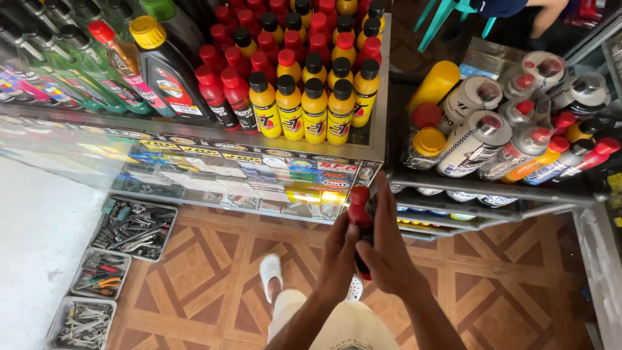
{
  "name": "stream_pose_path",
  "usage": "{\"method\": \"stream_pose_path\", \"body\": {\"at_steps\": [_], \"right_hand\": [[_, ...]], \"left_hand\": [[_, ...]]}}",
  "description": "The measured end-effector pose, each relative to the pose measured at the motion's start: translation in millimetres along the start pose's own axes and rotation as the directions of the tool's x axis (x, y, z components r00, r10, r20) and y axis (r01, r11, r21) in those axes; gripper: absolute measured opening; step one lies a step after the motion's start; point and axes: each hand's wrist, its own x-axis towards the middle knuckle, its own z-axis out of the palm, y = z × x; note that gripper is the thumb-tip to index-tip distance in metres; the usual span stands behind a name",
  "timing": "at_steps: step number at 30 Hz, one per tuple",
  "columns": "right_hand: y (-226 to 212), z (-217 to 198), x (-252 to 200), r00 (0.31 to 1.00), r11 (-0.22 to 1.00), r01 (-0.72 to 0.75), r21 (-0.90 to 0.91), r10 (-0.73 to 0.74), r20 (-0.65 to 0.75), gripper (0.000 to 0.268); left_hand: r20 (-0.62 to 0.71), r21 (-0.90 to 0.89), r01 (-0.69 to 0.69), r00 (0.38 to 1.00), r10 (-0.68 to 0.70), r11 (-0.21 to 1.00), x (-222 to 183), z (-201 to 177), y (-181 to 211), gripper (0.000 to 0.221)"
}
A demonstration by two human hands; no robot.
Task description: Inspecting and organizing various automotive fluid and spray bottles on a shelf.
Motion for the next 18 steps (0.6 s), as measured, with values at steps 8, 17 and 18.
{"method": "stream_pose_path", "body": {"at_steps": [8, 17, 18], "right_hand": [[-1.9, 49.1, -31.0, 0.969, 0.987, -0.154, -0.051, 0.161, 0.187, 0.092], [-24.3, 76.2, 32.4, 0.974, 0.974, -0.22, -0.062, 0.216, -0.073, 0.109], [-20.8, 87.6, 16.9, 0.994, 0.99, -0.111, -0.083, 0.111, -0.001, 0.101]], "left_hand": [[0.019, 0.025, -0.085, 0.996, 0.085, 0.996, 32.9, -42.0, 28.2, 0.049], [0.043, 0.07, 0.007, 0.999, -0.01, 0.998, 27.0, -77.3, 29.1, 0.054], [-0.064, 0.076, 0.04, 0.997, -0.035, 0.996, 31.3, -83.7, 29.6, 0.053]]}}
